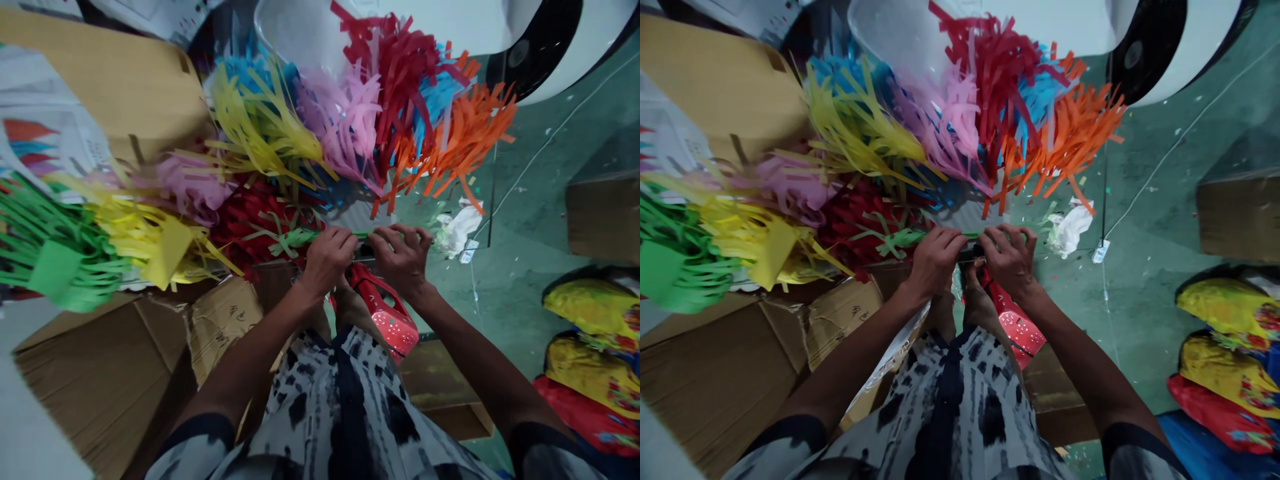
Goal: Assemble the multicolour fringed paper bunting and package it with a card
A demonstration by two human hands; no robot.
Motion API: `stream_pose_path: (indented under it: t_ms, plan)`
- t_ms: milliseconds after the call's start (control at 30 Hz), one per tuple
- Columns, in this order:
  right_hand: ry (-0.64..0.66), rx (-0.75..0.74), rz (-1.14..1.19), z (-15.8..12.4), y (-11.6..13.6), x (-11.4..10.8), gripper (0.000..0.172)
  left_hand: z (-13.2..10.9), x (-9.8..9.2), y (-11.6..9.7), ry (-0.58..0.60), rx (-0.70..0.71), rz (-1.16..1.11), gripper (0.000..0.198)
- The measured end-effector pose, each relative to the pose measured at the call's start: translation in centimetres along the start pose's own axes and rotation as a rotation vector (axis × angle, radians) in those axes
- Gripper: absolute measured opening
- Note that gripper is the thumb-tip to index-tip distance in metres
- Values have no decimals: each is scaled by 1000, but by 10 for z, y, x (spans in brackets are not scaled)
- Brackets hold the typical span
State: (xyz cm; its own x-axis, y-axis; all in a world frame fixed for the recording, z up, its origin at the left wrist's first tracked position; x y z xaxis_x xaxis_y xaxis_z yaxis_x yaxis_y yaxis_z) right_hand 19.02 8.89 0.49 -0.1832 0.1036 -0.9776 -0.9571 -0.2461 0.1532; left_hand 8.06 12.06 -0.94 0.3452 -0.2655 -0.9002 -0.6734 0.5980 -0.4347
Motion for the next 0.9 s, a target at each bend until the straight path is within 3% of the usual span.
stream_pose_path:
  t_ms: [133, 433, 700, 900]
  plan:
    - [37, -20, 77, 15, -1, 8, 12, -3, -7, 7, -80, -15, -26, 16]
    - [82, -166, 112, 23, -3, 16, 9, 4, -4, 9, -58, 10, -13, 16]
    - [82, -87, 135, 25, -9, 20, 8, 0, -1, 17, -37, -15, 20, 23]
    - [68, 25, 193, 27, -20, 9, 15, -3, -4, 33, 35, -156, 143, 25]
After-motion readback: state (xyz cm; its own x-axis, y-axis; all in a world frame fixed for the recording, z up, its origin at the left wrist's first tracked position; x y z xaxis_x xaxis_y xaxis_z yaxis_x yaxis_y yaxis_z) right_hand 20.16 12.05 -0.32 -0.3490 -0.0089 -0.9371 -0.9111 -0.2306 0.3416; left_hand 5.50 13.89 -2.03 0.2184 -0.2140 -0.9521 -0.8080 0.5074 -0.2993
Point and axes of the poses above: each hand's wrist, its own z-axis towards the middle knuckle, its own x-axis out of the palm, y = z × x, the point moved 10 cm from there along z, towards the middle knuckle, and after that the axes turned 3 degrees about y, right-handed, at the moved point
